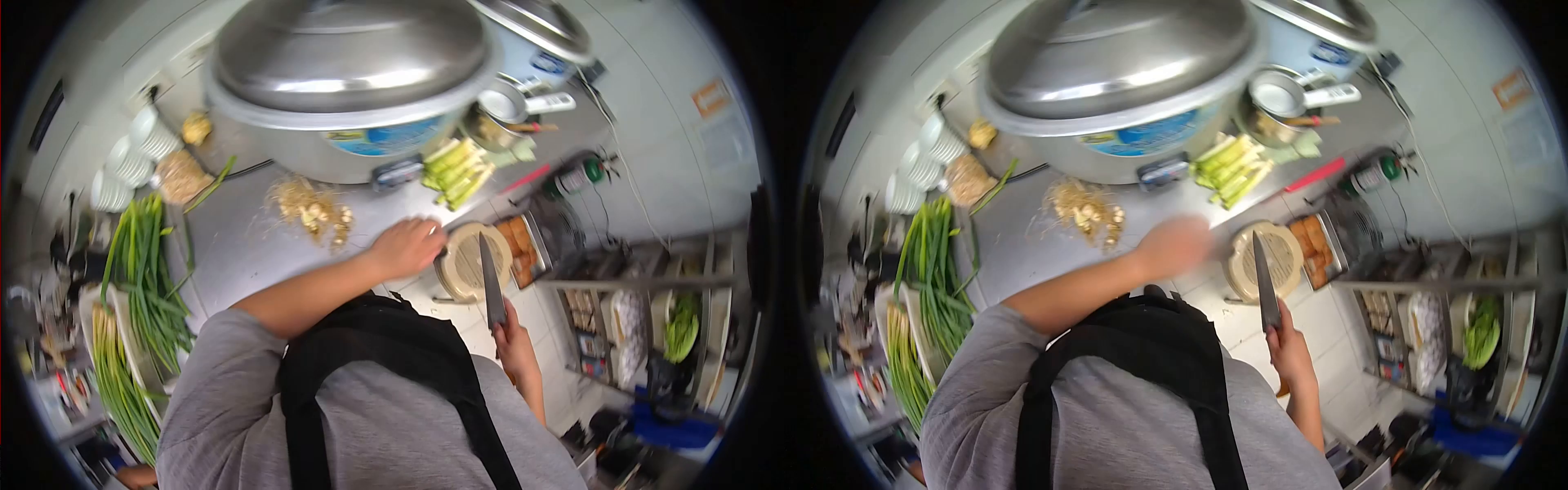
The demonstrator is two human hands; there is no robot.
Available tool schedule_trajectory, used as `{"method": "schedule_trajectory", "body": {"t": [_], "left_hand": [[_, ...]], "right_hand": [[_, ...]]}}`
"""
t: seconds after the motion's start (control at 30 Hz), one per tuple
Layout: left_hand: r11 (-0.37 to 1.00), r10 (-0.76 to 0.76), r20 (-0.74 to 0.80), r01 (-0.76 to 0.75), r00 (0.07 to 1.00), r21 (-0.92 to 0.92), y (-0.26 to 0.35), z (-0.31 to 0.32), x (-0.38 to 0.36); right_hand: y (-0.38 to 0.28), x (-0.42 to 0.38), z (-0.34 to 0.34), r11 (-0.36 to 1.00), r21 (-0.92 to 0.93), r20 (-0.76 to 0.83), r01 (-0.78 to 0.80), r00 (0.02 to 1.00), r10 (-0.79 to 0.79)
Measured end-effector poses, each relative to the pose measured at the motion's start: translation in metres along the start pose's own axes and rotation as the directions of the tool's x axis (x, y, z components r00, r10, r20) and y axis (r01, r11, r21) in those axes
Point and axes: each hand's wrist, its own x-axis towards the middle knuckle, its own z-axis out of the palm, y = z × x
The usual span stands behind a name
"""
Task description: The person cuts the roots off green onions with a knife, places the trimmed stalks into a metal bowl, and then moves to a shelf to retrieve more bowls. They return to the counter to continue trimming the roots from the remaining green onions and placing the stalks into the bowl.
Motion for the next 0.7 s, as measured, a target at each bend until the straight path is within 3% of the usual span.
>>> {"method": "schedule_trajectory", "body": {"t": [0.1,0.13,0.17,0.27,0.37,0.4,0.43,0.53,0.63,0.7], "left_hand": [[0.993,-0.098,-0.113,0.089,0.989,-0.079,0.011,-0.054,-0.103],[0.974,-0.214,-0.123,0.202,0.969,-0.106,0.016,-0.07,-0.136],[0.94,-0.33,-0.138,0.313,0.934,-0.133,0.024,-0.084,-0.165],[0.805,-0.587,-0.236,0.591,0.775,-0.061,0.053,-0.119,-0.244],[0.691,-0.65,-0.446,0.723,0.615,-0.009,0.095,-0.156,-0.297],[0.639,-0.66,-0.504,0.769,0.558,0.016,0.113,-0.167,-0.313],[0.578,-0.666,-0.559,0.815,0.494,0.031,0.132,-0.175,-0.33],[0.405,-0.601,-0.747,0.914,0.284,0.022,0.194,-0.189,-0.384],[0.237,-0.534,-0.838,0.971,0.111,-0.023,0.265,-0.184,-0.445],[0.154,-0.507,-0.861,0.988,0.052,-0.03,0.316,-0.178,-0.485]], "right_hand": [[-0.035,0.016,0.007,0.951,-0.155,0.149,0.266,0.958,-0.244],[-0.044,0.032,0.017,0.917,-0.17,0.252,0.362,0.915,-0.315],[-0.06,0.049,0.034,0.849,-0.04,0.325,0.527,0.81,-0.487],[-0.12,0.085,0.093,0.522,-0.205,0.537,0.828,0.541,-0.647],[-0.189,0.08,0.164,0.401,-0.295,0.648,0.867,0.49,-0.583],[-0.205,0.08,0.187,0.42,-0.259,0.678,0.87,0.473,-0.562],[-0.213,0.084,0.211,0.348,-0.216,0.723,0.912,0.389,-0.571],[-0.22,0.101,0.273,0.171,-0.296,0.632,0.94,0.327,-0.702],[-0.231,0.113,0.31,0.124,-0.393,0.594,0.911,0.354,-0.723],[-0.244,0.095,0.318,-0.064,-0.654,0.552,0.754,0.417,-0.722]]}}
